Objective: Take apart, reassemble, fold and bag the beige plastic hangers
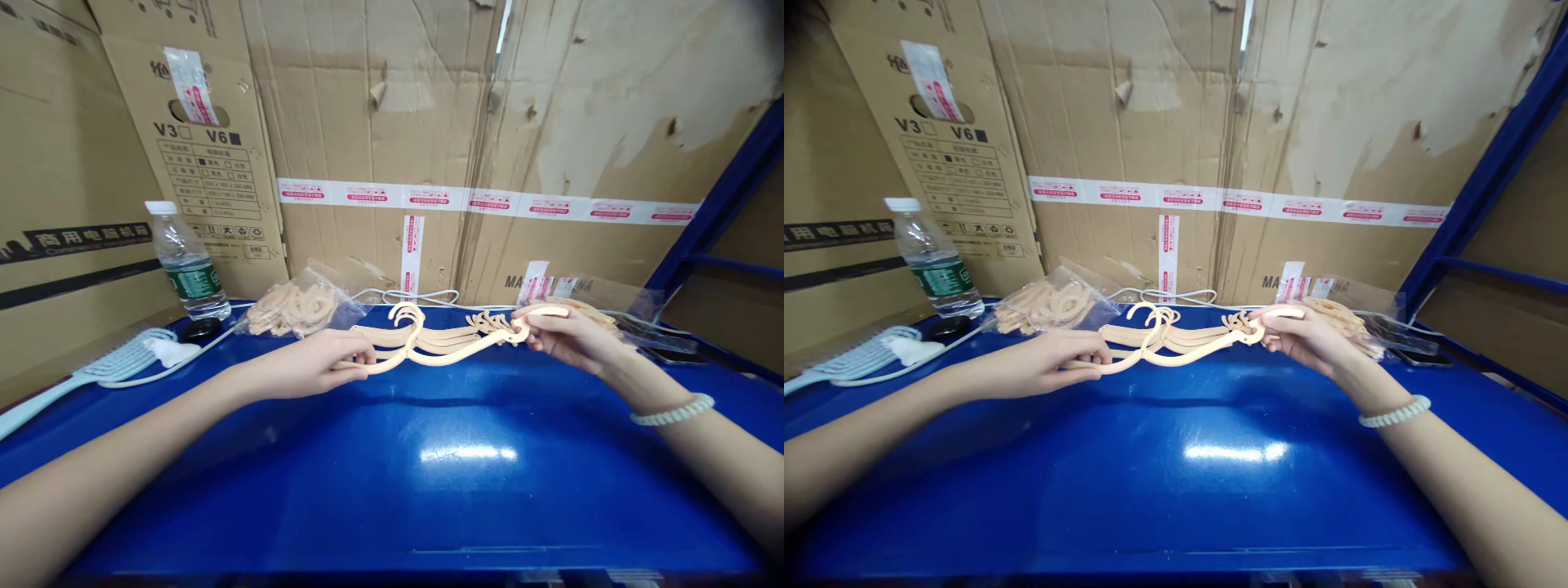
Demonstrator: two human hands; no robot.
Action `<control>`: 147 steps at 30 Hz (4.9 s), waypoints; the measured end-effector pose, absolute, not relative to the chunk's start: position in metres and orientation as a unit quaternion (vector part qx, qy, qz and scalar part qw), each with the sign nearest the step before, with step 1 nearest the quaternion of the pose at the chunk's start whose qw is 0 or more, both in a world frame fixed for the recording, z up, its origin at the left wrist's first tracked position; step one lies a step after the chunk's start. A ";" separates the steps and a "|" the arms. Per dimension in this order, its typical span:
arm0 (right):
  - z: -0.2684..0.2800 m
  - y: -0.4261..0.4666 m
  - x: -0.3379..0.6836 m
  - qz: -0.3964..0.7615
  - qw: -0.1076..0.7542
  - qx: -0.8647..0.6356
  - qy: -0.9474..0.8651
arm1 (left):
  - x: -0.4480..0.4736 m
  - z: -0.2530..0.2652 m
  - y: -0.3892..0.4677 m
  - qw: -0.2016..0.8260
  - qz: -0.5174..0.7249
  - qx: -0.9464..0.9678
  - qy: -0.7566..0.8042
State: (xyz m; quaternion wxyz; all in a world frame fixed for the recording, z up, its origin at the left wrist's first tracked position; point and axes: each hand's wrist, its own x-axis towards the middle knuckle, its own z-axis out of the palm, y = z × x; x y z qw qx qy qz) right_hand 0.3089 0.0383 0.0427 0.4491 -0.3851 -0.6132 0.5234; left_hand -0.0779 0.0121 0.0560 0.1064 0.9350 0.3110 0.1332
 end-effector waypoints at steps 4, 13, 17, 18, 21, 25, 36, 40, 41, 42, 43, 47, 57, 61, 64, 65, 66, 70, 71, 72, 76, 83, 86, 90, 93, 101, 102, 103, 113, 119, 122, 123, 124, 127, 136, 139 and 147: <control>0.051 0.036 0.324 0.518 0.343 -0.409 -0.668 | -0.079 0.058 0.007 0.104 0.101 0.954 0.264; 0.053 0.032 0.318 0.312 0.033 -0.424 -0.850 | -0.073 0.047 0.001 0.113 0.053 0.956 0.264; 0.047 0.032 0.315 0.332 0.008 -0.434 -0.838 | -0.075 0.049 0.002 0.123 0.048 0.954 0.269; 0.046 0.032 0.314 0.336 0.008 -0.438 -0.834 | -0.075 0.049 0.003 0.126 0.049 0.953 0.271; 0.046 0.031 0.312 0.339 0.003 -0.446 -0.829 | -0.077 0.050 0.005 0.126 0.049 0.951 0.277; 0.046 0.030 0.313 0.343 -0.005 -0.449 -0.825 | -0.079 0.051 0.008 0.115 0.050 0.951 0.283; 0.038 0.031 0.316 0.406 -0.005 -0.473 -0.782 | -0.080 0.042 0.015 0.057 0.131 0.932 0.333; 0.044 0.033 0.323 0.342 0.009 -0.498 -0.797 | -0.080 0.030 0.027 0.012 0.192 0.913 0.359; 0.045 0.035 0.326 0.301 0.033 -0.508 -0.806 | -0.081 0.027 0.030 0.006 0.198 0.912 0.358; 0.046 0.039 0.330 0.254 0.068 -0.518 -0.814 | -0.081 0.025 0.032 0.003 0.202 0.912 0.356; 0.046 0.043 0.333 0.207 0.108 -0.525 -0.819 | -0.081 0.023 0.035 0.000 0.203 0.913 0.353; 0.039 0.059 0.338 0.047 0.188 -0.520 -0.832 | -0.082 0.017 0.041 -0.012 0.196 0.916 0.350; -0.003 0.077 0.324 -0.115 0.176 -0.498 -0.841 | -0.080 0.008 0.050 -0.032 0.190 0.908 0.372; -0.006 0.081 0.326 -0.169 0.150 -0.501 -0.836 | -0.079 0.007 0.053 -0.038 0.192 0.904 0.380; -0.005 0.083 0.328 -0.166 0.145 -0.486 -0.846 | -0.078 0.005 0.055 -0.041 0.192 0.903 0.382; -0.005 0.084 0.329 -0.161 0.151 -0.482 -0.848 | -0.078 0.004 0.056 -0.042 0.193 0.902 0.383; -0.004 0.084 0.329 -0.156 0.160 -0.478 -0.849 | -0.078 0.004 0.056 -0.043 0.194 0.902 0.383; -0.003 0.085 0.330 -0.136 0.202 -0.471 -0.848 | -0.077 0.002 0.058 -0.041 0.198 0.902 0.382; -0.003 0.085 0.330 -0.134 0.210 -0.471 -0.846 | -0.078 0.002 0.059 -0.040 0.199 0.902 0.382; -0.003 0.085 0.330 -0.134 0.218 -0.471 -0.844 | -0.078 0.002 0.059 -0.040 0.200 0.901 0.382; -0.001 0.085 0.326 -0.127 0.270 -0.475 -0.828 | -0.078 0.002 0.058 -0.038 0.209 0.899 0.382; 0.005 0.079 0.326 -0.095 0.432 -0.522 -0.729 | -0.078 0.004 0.055 -0.035 0.258 0.885 0.385; 0.007 0.072 0.325 -0.049 0.500 -0.531 -0.682 | -0.078 0.006 0.052 -0.035 0.285 0.876 0.387; 0.018 0.057 0.311 -0.006 0.592 -0.526 -0.611 | -0.077 0.008 0.047 -0.031 0.320 0.863 0.389; 0.028 0.045 0.296 0.036 0.652 -0.505 -0.564 | -0.075 0.008 0.043 -0.024 0.341 0.856 0.388; 0.025 0.040 0.287 0.233 0.667 -0.467 -0.532 | -0.066 0.002 0.033 0.020 0.379 0.846 0.375; 0.024 0.041 0.286 0.263 0.669 -0.458 -0.523 | -0.065 0.000 0.033 0.029 0.383 0.845 0.373; 0.024 0.040 0.284 0.289 0.672 -0.452 -0.510 | -0.064 -0.001 0.032 0.037 0.386 0.844 0.371; 0.026 0.036 0.273 0.472 0.639 -0.450 -0.407 | -0.062 -0.009 0.031 0.056 0.416 0.831 0.366; 0.022 0.031 0.269 0.510 0.574 -0.452 -0.454 | -0.063 -0.011 0.032 0.045 0.430 0.827 0.360; 0.017 0.031 0.272 0.519 0.552 -0.446 -0.476 | -0.063 -0.012 0.032 0.044 0.434 0.826 0.356; 0.016 0.032 0.273 0.517 0.546 -0.445 -0.487 | -0.063 -0.012 0.032 0.043 0.435 0.826 0.355; 0.015 0.033 0.275 0.513 0.536 -0.447 -0.500 | -0.063 -0.012 0.032 0.043 0.436 0.826 0.354; 0.013 0.034 0.276 0.511 0.496 -0.462 -0.529 | -0.062 -0.012 0.032 0.041 0.437 0.828 0.350; 0.019 0.027 0.271 0.593 0.458 -0.438 -0.496 | -0.063 -0.012 0.030 0.033 0.428 0.836 0.343; 0.020 0.027 0.273 0.601 0.446 -0.430 -0.505 | -0.064 -0.013 0.032 0.031 0.426 0.838 0.338; 0.031 0.016 0.267 0.640 0.420 -0.425 -0.482 | -0.063 -0.011 0.031 0.030 0.429 0.838 0.337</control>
